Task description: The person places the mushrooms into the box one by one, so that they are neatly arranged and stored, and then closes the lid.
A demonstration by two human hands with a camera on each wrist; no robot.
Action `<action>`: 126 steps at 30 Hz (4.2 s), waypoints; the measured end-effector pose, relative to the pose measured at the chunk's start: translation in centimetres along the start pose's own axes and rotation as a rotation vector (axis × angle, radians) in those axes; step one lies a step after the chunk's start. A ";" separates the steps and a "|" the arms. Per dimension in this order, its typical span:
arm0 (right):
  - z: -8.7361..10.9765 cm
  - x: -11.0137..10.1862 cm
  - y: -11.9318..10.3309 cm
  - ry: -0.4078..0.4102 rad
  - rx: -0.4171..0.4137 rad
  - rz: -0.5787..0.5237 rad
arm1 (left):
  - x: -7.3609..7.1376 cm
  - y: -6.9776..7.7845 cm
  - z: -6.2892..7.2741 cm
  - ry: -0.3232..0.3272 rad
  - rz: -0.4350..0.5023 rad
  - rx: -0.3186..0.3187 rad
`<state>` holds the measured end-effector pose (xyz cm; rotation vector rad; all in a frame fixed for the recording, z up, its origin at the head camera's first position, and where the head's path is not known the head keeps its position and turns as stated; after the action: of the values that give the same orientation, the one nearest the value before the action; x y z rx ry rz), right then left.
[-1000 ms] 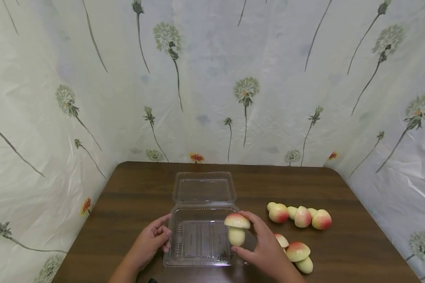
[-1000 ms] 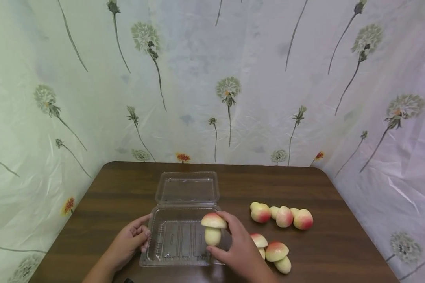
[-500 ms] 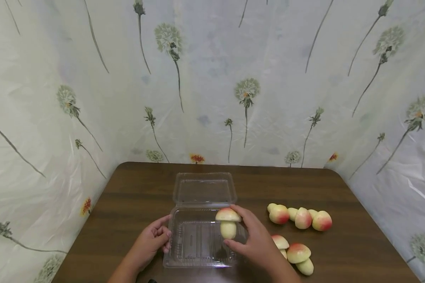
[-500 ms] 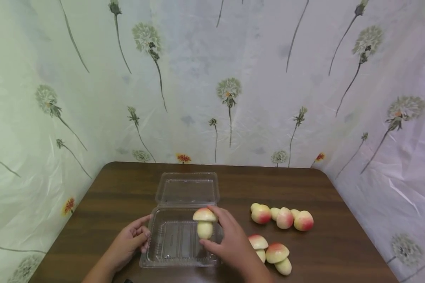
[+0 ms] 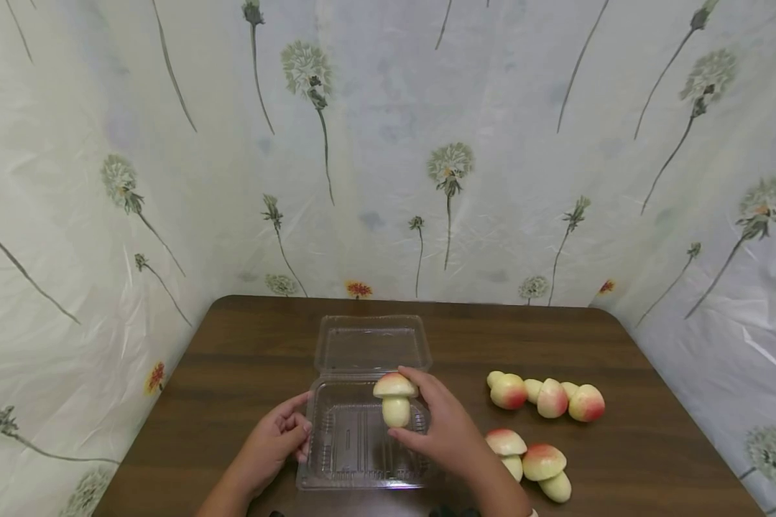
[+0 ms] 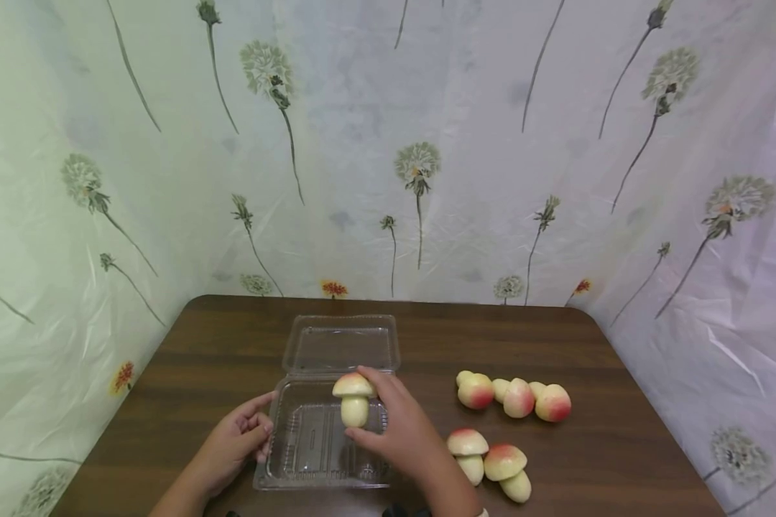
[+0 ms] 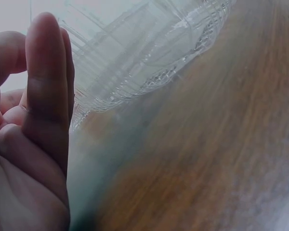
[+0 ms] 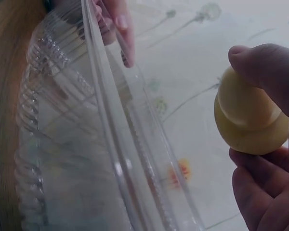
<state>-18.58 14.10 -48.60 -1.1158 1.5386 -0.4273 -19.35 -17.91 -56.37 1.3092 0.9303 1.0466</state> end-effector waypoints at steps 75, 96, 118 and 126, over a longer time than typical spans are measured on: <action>-4.6 7.8 -1.8 -0.267 0.077 0.272 | 0.2 -0.2 -0.1 -0.006 -0.021 0.025; -4.3 9.2 -2.2 -0.214 0.147 0.322 | 0.2 0.4 -0.2 -0.039 -0.014 0.037; -3.7 9.7 -2.1 -0.202 0.165 0.321 | 0.1 0.3 0.0 -0.058 0.008 0.026; -3.9 9.7 -1.9 -0.211 0.170 0.324 | 0.1 0.4 -0.1 -0.061 0.009 0.029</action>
<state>-20.53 4.08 -51.40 -0.7383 1.4346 -0.2066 -19.44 -17.83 -56.02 1.3637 0.8969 0.9979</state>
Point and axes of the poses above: each hand's wrist, its own z-axis away from the middle knuckle, its own x-axis out of the palm, y = z × x, the point moved 1 cm from there along -z, towards the middle knuckle, and after that the axes turned 4 degrees about y, right-handed, at the moved point
